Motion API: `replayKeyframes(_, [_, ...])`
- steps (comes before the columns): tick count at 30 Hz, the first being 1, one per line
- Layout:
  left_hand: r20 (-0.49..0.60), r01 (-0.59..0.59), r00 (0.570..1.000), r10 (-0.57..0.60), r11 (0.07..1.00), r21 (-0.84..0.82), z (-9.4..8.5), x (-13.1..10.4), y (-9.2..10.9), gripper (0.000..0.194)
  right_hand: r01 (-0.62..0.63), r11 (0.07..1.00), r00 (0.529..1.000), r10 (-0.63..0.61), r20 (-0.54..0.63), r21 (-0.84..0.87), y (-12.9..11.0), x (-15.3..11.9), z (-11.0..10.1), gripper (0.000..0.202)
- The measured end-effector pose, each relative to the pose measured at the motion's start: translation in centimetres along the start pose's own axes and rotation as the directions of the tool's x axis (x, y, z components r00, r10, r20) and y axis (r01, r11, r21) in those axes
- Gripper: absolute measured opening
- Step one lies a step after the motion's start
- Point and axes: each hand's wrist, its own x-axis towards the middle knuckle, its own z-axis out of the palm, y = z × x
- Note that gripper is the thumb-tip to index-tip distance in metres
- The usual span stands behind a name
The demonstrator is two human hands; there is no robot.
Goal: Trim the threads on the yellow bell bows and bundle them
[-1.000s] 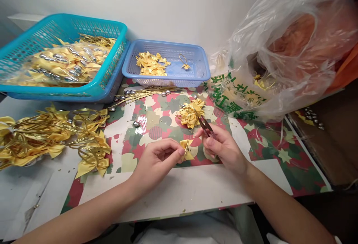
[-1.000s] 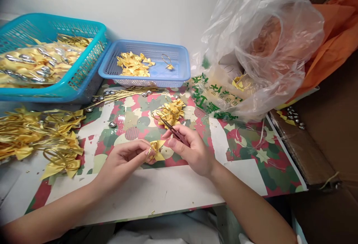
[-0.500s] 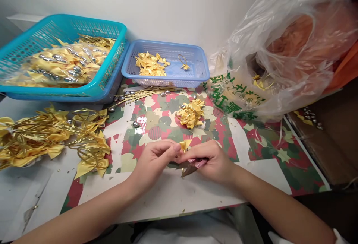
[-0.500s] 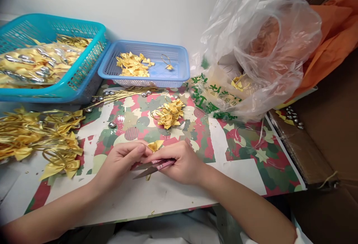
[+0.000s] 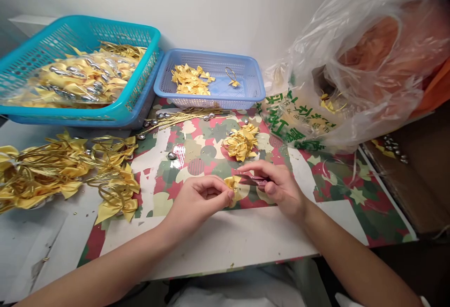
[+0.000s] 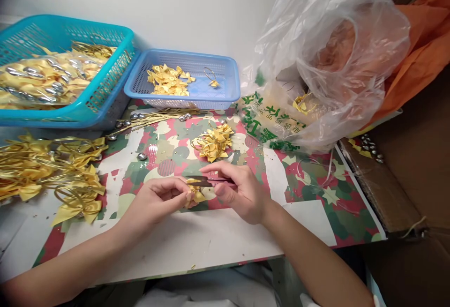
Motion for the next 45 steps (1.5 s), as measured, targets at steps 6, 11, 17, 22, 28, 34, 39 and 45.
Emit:
replayKeyframes(6, [-0.001, -0.016, 1.0, 0.016, 0.998, -0.057, 0.17, -0.2, -0.27, 0.011, 0.01, 0.987, 1.0, -0.007, 0.019, -0.158, 0.09, 0.31, -0.4, 0.036])
replayKeyframes(11, [0.013, -0.095, 0.995, 0.097, 0.992, -0.081, 0.08, -0.33, -0.78, 0.013, -0.004, 0.939, 0.998, 0.027, 0.062, -0.344, 0.18, 0.66, -0.17, 0.028])
replayKeyframes(17, [-0.02, -0.19, 0.982, 0.189, 0.982, -0.012, 0.03, -0.49, -0.69, 0.02, -0.009, 0.919, 0.999, 0.028, 0.044, -0.394, 0.12, 0.71, -0.32, 0.028])
replayKeyframes(22, [-0.027, -0.212, 0.977, 0.212, 0.977, 0.006, 0.06, -0.56, -0.52, 0.028, 0.035, 0.914, 0.999, -0.02, 0.041, -0.405, -0.16, 0.63, -0.37, 0.025])
replayKeyframes(28, [-0.026, -0.198, 0.98, 0.199, 0.98, 0.019, 0.07, -0.66, -0.56, 0.03, 0.057, 0.893, 0.998, -0.057, 0.014, -0.446, -0.2, 0.57, -0.37, 0.023])
replayKeyframes(34, [-0.037, -0.213, 0.976, 0.214, 0.977, 0.015, 0.03, -0.61, -0.47, 0.031, 0.045, 0.876, 0.999, -0.049, 0.003, -0.48, -0.21, 0.55, -0.68, 0.027])
replayKeyframes(39, [-0.026, -0.207, 0.978, 0.207, 0.978, 0.016, -0.03, -0.61, -0.41, 0.031, 0.026, 0.875, 1.0, -0.026, 0.007, -0.483, -0.45, 0.64, -0.74, 0.027])
replayKeyframes(45, [-0.011, -0.185, 0.983, 0.185, 0.982, 0.033, 0.1, -0.78, -0.63, 0.032, 0.032, 0.866, 0.999, -0.028, 0.016, -0.499, -0.39, 0.54, -0.49, 0.028])
